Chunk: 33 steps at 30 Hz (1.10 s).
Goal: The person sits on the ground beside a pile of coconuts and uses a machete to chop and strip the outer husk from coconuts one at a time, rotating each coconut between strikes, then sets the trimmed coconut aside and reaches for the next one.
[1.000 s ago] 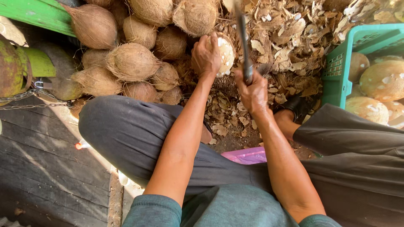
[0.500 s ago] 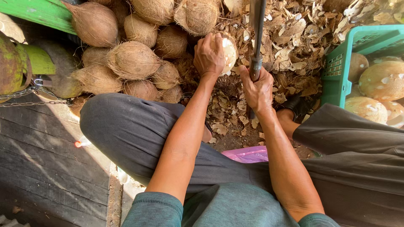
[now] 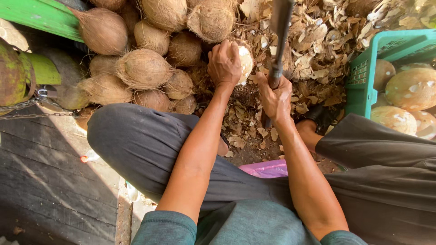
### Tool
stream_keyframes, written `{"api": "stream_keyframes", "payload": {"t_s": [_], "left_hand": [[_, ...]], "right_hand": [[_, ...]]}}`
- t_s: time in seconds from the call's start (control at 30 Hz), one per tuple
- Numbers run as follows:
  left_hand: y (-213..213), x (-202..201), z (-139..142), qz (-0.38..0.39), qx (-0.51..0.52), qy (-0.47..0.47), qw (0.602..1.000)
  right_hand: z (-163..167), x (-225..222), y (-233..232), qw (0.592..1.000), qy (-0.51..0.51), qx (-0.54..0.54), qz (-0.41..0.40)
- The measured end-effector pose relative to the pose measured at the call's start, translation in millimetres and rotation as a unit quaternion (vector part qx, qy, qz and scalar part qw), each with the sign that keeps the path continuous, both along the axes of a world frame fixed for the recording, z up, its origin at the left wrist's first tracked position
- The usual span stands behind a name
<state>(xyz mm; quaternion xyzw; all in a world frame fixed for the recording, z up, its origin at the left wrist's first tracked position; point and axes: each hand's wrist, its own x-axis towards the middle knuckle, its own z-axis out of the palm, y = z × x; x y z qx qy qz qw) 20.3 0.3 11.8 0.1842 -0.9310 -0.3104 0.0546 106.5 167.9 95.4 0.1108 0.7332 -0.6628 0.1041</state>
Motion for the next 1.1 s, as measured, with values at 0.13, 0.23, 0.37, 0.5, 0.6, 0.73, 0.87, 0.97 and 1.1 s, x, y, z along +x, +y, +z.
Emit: {"api": "stream_keyframes", "payload": {"t_s": [0.13, 0.23, 0.37, 0.5, 0.6, 0.73, 0.87, 0.97, 1.1], "left_hand": [[-1.0, -1.1, 2.2, -0.013, -0.037, -0.008, 0.999], [-4.4, -0.5, 5.7, -0.01, -0.05, -0.016, 0.999], [-5.5, 4.0, 11.0, -0.012, -0.05, 0.011, 0.999], [-2.7, 6.4, 12.8, -0.016, -0.049, 0.068, 0.996], [-2.2, 5.1, 8.7, 0.009, -0.031, -0.014, 0.999], [-8.0, 7.1, 1.4, 0.002, -0.039, 0.027, 0.999], [-20.2, -1.5, 6.3, -0.009, -0.038, 0.027, 0.999], [-17.4, -5.0, 16.1, 0.08, 0.101, -0.072, 0.989], [-2.9, -0.9, 24.7, 0.167, 0.178, -0.106, 0.964]], "right_hand": [[-4.7, -2.3, -9.1, 0.961, -0.218, 0.118, 0.119], [0.9, 0.7, -7.9, 0.967, -0.183, 0.146, 0.104], [8.5, 3.3, -0.1, 0.984, -0.129, 0.106, 0.068], [-1.7, 1.5, -3.6, 0.997, -0.068, 0.039, -0.004], [-14.7, 3.3, -10.1, 0.973, -0.163, 0.131, 0.101], [-18.2, 8.2, -7.6, 0.991, -0.022, 0.114, 0.067], [-8.8, 3.2, 8.4, 0.979, -0.176, 0.078, 0.069], [-7.1, -0.6, 14.7, 0.978, -0.173, 0.103, 0.05], [-15.1, 5.4, 8.0, 0.984, -0.105, 0.133, 0.055]]}}
